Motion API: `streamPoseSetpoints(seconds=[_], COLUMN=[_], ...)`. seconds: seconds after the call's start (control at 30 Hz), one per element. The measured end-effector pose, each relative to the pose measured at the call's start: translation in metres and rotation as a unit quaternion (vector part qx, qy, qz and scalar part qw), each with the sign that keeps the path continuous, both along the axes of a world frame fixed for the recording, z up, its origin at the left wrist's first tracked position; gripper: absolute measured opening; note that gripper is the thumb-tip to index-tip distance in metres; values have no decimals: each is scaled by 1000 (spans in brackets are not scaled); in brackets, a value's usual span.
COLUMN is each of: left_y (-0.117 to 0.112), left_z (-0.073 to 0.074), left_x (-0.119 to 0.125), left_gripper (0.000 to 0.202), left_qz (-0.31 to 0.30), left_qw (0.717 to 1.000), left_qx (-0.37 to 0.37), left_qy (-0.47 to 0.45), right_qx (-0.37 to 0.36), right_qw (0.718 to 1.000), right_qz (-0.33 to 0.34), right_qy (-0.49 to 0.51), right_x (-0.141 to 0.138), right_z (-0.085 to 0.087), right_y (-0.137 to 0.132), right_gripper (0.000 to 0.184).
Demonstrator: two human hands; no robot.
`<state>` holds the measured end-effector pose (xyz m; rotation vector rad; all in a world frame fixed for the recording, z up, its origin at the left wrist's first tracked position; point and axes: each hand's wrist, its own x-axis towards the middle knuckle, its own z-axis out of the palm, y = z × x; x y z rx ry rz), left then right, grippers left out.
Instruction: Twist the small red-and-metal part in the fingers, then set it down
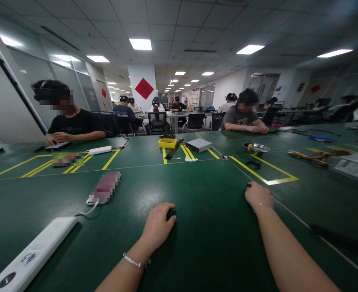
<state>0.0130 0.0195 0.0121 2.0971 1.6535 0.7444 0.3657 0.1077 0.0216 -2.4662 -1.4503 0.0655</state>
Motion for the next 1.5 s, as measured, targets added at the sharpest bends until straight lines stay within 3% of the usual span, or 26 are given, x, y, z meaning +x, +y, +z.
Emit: streamPoseSetpoints(seconds=[0.17, 0.27, 0.37, 0.53, 0.67, 0.8, 0.87, 0.93, 1.0, 1.07, 1.13, 1.2, 1.33, 1.5], left_y=[0, 1, 1, -1, -1, 0, 1, 1, 1, 1, 1, 1, 0, 1], left_z=[-1, -1, -1, 3, 2, 0, 1, 3, 5, 7, 7, 6, 7, 6], left_x=[0, 0, 0, 0, 1, 1, 1, 1, 1, 1, 1, 1, 0, 1], left_gripper=[33, 34, 34, 33, 26, 19, 20, 22, 23, 24, 27, 30, 32, 23], left_qz=[7, 18, 15, -3, -11, -11, 2, 27, 46, 52, 48, 41, 39, 33], left_qw=[1000, 998, 996, 990, 985, 980, 975, 971, 971, 973, 976, 979, 980, 974], left_qx=[-3, -3, -6, -19, -31, -43, -45, -49, -45, -34, -21, -9, -13, -39], left_qy=[-24, -56, -92, -138, -169, -196, -216, -231, -231, -221, -210, -202, -194, -220], right_qx=[29, 88, 120, 115, 112, 93, 69, 68, 98, 109, 62, 0, -53, -1], right_qw=[1000, 990, 954, 862, 822, 803, 809, 855, 926, 973, 993, 999, 998, 997], right_qz=[5, 109, 272, 472, 545, 578, 565, 495, 362, 200, 71, -3, -16, 77], right_qy=[-4, -12, 41, 146, 122, 115, 149, 136, 50, -44, -66, -44, -27, 32], right_x=[-10, -37, -83, -164, -198, -200, -189, -168, -137, -99, -62, -32, -5, -32], right_z=[7, 13, 15, 7, 4, 8, 12, 15, 16, 14, 10, 6, 4, 8], right_y=[-1, -1, -6, -32, -57, -60, -52, -38, -24, -12, -5, -2, -1, -1], right_gripper=[35, 30, 23, 17, 17, 19, 33, 42, 41, 40, 42, 43, 39, 30])
